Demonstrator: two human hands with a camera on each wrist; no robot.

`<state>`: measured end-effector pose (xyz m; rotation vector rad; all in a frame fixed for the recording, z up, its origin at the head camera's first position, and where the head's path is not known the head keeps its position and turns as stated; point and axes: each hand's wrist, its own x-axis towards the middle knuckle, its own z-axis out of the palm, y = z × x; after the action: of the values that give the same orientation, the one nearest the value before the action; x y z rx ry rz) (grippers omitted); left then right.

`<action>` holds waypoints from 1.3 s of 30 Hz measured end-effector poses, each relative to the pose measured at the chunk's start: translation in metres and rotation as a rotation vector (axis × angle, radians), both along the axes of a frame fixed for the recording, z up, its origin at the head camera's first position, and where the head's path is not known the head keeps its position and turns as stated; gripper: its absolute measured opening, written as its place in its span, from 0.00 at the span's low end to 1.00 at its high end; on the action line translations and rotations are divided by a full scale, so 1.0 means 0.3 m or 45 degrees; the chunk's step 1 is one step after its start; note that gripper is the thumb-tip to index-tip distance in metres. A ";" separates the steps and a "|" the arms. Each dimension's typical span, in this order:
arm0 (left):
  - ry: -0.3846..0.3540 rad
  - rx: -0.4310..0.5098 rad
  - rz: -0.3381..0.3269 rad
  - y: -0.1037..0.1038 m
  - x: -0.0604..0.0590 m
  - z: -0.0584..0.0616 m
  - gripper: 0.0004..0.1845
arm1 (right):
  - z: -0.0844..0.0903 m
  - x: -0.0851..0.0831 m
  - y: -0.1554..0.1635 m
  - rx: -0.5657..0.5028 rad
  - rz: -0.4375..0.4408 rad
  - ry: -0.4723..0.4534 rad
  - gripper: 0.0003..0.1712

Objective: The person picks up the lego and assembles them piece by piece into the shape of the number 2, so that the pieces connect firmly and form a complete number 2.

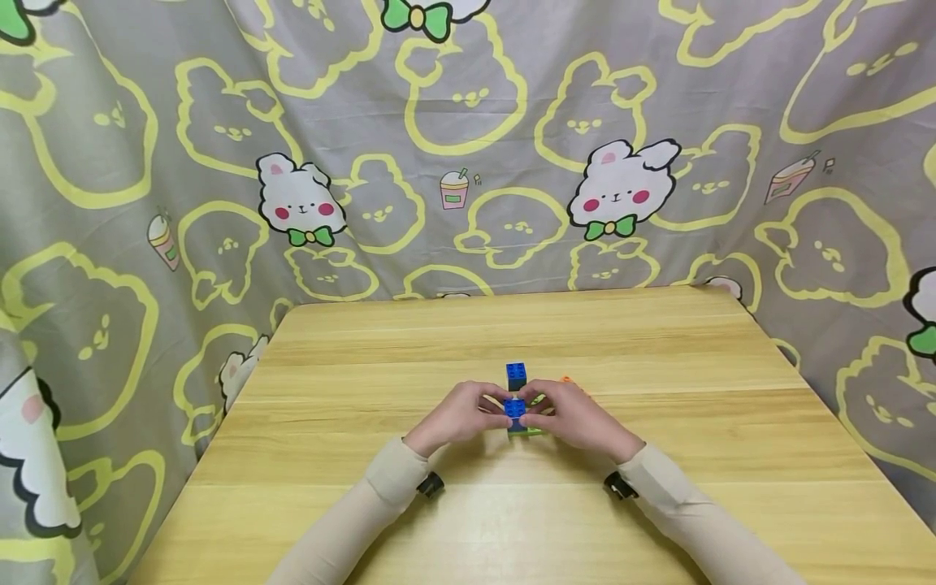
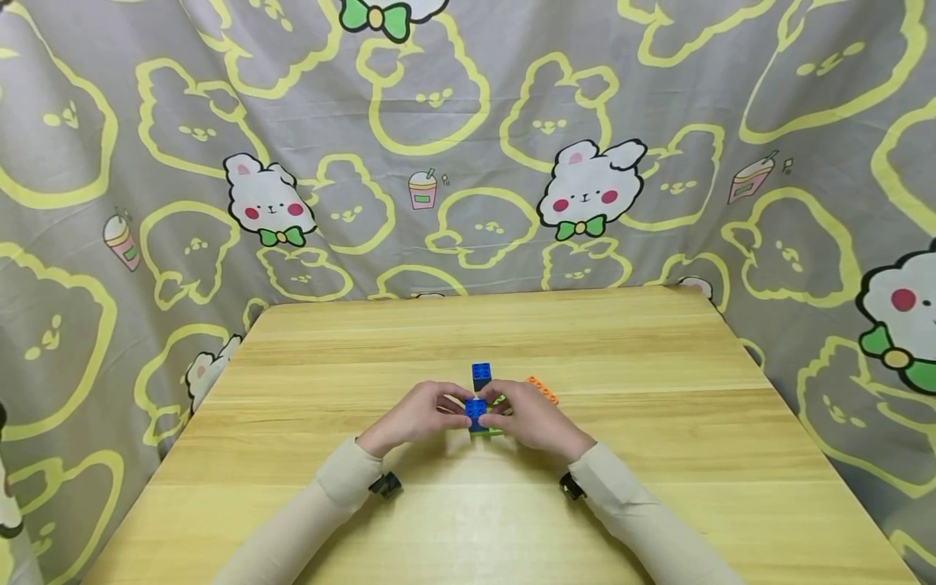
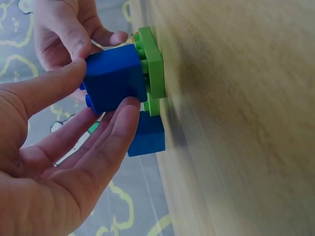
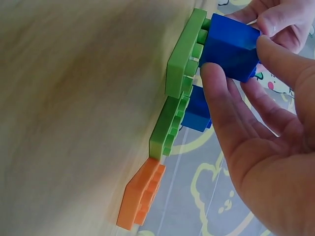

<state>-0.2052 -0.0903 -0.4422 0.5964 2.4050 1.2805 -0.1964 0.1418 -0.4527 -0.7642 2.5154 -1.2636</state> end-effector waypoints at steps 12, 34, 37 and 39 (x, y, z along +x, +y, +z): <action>0.023 0.005 0.000 0.000 -0.002 -0.004 0.13 | 0.005 0.001 -0.003 0.033 -0.014 0.017 0.14; 0.029 0.011 0.017 0.003 0.001 -0.004 0.13 | 0.004 0.000 -0.004 0.051 -0.021 0.006 0.11; 0.027 0.014 0.020 0.004 0.001 -0.004 0.12 | 0.005 0.001 -0.005 0.048 -0.015 0.009 0.10; 0.024 0.017 0.021 0.004 0.002 -0.004 0.12 | 0.006 0.001 -0.004 0.044 -0.010 0.012 0.10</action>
<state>-0.2046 -0.0891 -0.4434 0.5968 2.4234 1.3038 -0.1961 0.1405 -0.4510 -0.7556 2.5432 -1.2185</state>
